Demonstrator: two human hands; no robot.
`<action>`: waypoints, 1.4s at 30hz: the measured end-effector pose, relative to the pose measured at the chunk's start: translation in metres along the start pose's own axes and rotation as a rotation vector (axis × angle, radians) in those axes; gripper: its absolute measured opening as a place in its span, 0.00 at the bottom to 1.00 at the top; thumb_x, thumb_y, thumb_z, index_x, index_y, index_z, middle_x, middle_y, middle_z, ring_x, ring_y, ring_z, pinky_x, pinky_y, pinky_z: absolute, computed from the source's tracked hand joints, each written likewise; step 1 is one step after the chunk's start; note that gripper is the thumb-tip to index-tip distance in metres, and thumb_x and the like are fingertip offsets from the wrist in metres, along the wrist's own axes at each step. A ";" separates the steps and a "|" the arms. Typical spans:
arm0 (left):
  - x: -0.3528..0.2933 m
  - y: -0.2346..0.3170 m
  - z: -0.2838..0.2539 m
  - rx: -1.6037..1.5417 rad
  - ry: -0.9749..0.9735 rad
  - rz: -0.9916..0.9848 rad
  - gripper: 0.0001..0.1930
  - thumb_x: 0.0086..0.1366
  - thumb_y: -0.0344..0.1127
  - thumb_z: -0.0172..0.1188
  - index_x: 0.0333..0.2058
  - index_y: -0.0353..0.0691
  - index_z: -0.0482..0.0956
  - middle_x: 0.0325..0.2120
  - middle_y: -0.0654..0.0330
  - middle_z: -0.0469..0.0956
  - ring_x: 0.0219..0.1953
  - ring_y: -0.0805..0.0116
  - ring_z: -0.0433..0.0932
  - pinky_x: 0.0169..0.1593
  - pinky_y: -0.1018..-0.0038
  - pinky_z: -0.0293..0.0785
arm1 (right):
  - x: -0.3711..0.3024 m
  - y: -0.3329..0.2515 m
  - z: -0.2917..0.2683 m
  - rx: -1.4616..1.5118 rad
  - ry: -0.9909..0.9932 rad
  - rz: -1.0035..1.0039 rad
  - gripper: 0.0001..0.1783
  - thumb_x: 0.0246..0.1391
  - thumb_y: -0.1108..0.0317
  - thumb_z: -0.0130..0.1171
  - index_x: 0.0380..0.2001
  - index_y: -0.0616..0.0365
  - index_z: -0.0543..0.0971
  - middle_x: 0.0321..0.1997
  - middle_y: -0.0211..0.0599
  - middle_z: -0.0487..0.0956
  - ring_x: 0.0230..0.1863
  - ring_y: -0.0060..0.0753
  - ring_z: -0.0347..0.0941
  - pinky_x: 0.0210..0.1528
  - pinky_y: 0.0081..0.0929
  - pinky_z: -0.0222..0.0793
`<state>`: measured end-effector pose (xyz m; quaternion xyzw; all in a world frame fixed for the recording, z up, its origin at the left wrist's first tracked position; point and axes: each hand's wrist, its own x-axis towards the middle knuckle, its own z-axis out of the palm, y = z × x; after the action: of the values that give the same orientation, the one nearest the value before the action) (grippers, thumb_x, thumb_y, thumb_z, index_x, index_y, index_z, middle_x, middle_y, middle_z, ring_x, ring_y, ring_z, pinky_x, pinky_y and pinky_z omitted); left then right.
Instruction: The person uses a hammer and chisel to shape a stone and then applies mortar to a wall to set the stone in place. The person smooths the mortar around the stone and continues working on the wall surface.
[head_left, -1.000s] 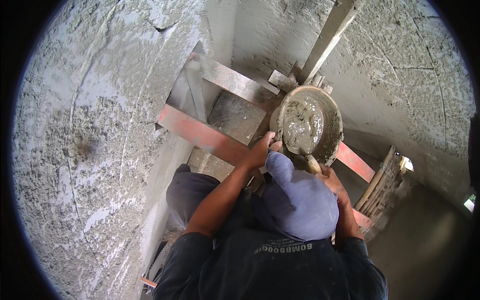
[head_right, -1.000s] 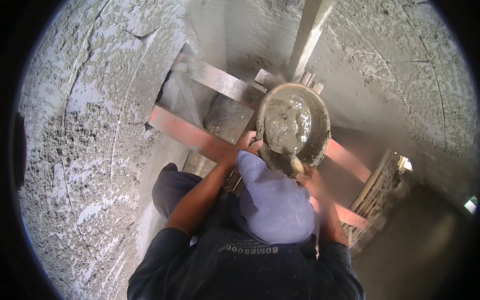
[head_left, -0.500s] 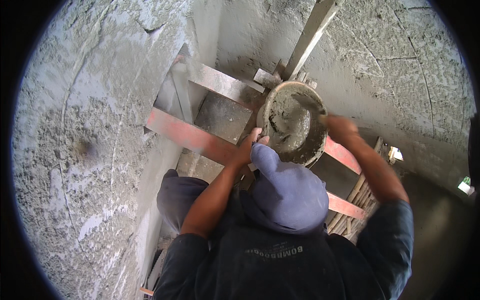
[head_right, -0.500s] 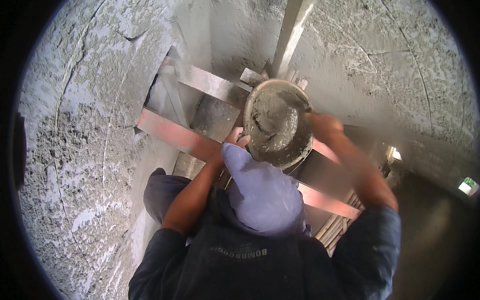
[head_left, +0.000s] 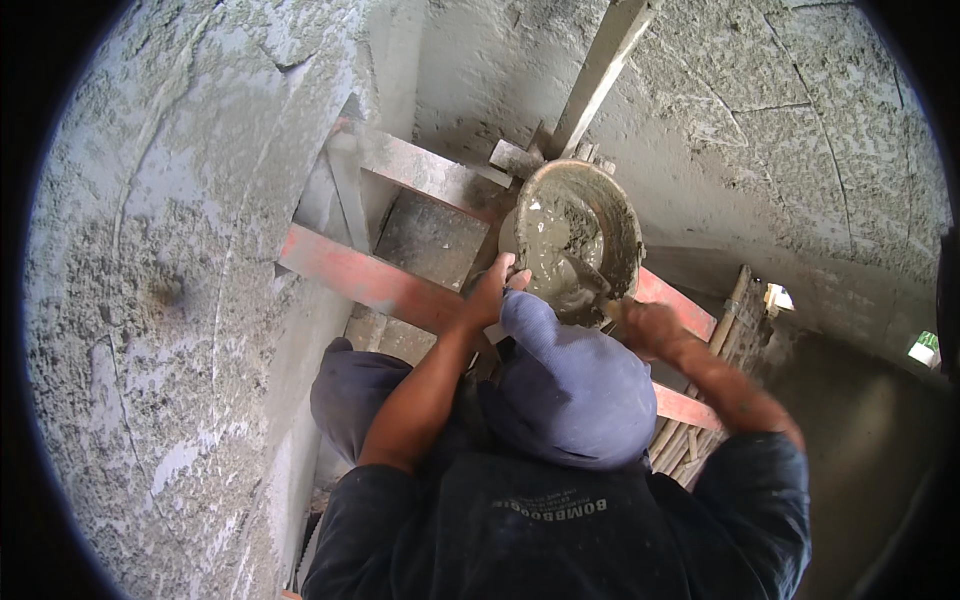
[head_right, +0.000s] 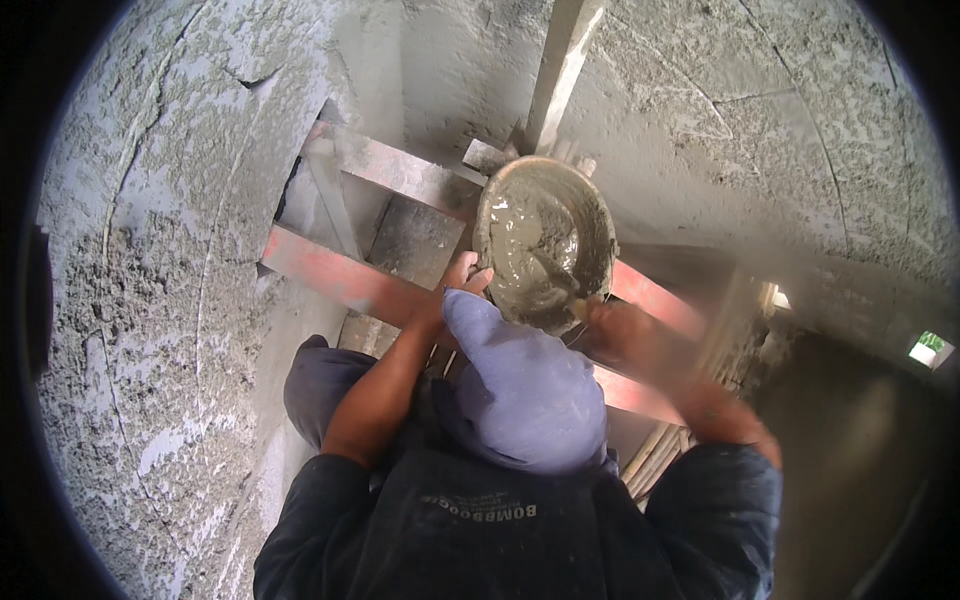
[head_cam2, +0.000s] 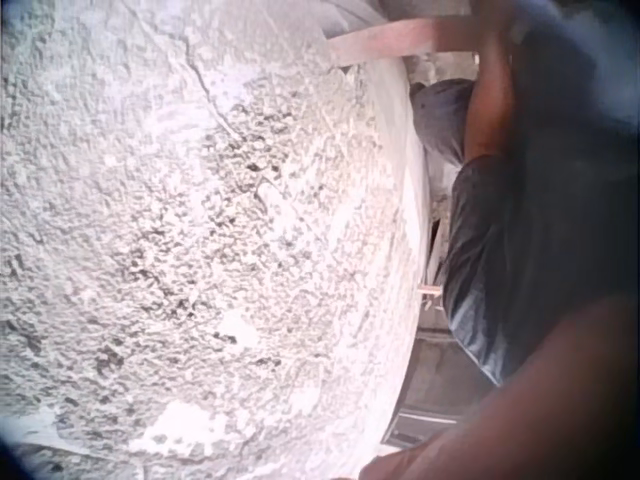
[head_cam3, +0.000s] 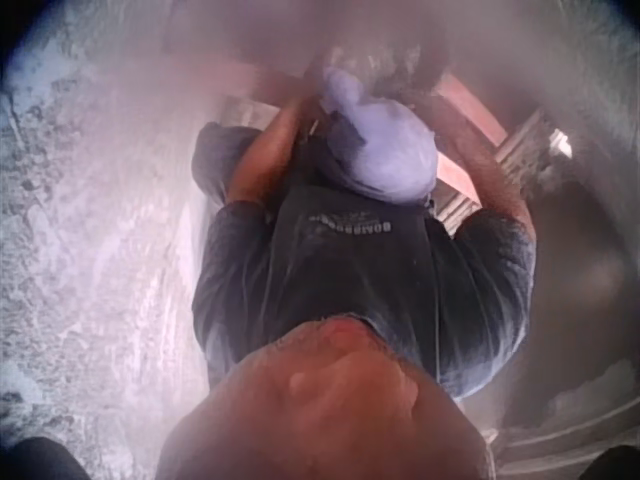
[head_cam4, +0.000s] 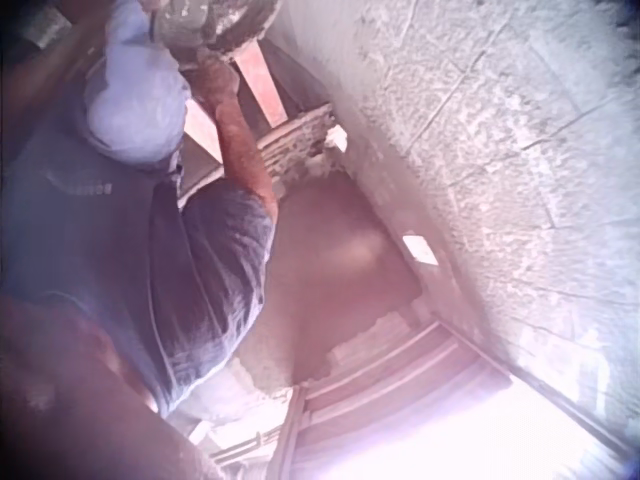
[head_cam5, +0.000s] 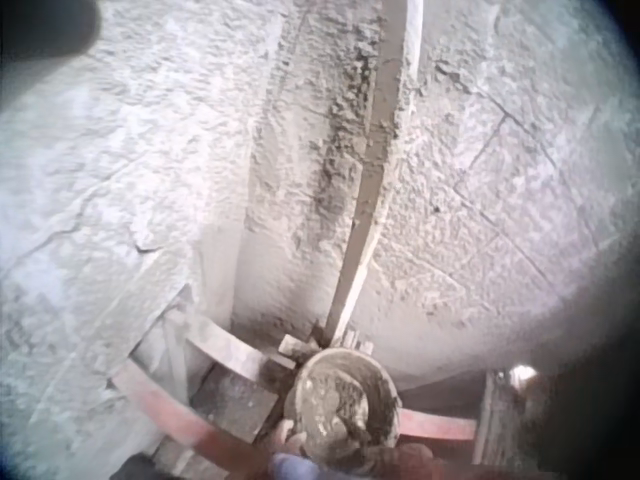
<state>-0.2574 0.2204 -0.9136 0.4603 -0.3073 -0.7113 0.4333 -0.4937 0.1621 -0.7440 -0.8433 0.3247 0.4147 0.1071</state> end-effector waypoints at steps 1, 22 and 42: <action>0.003 -0.012 -0.005 0.002 0.021 0.009 0.20 0.64 0.40 0.54 0.47 0.31 0.63 0.37 0.49 0.74 0.39 0.68 0.72 0.43 0.70 0.68 | -0.010 0.005 -0.041 -0.092 -0.018 -0.038 0.16 0.53 0.64 0.44 0.41 0.65 0.67 0.26 0.48 0.80 0.27 0.46 0.79 0.28 0.40 0.74; 0.004 -0.036 -0.015 0.154 0.092 0.167 0.19 0.62 0.39 0.58 0.45 0.33 0.66 0.33 0.56 0.76 0.36 0.74 0.72 0.38 0.71 0.70 | -0.003 0.050 -0.084 -0.065 -0.120 0.188 0.18 0.50 0.66 0.51 0.46 0.57 0.69 0.37 0.46 0.80 0.38 0.51 0.78 0.39 0.47 0.73; 0.010 -0.050 -0.008 0.256 0.152 -0.022 0.28 0.60 0.47 0.55 0.52 0.32 0.64 0.42 0.38 0.74 0.43 0.48 0.76 0.45 0.62 0.70 | 0.037 -0.050 0.036 1.507 0.079 0.061 0.15 0.47 0.64 0.57 0.34 0.65 0.78 0.25 0.36 0.78 0.28 0.25 0.71 0.33 0.28 0.67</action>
<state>-0.2685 0.2330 -0.9622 0.5677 -0.3568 -0.6340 0.3853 -0.4684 0.1995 -0.7996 -0.5468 0.5472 0.0525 0.6315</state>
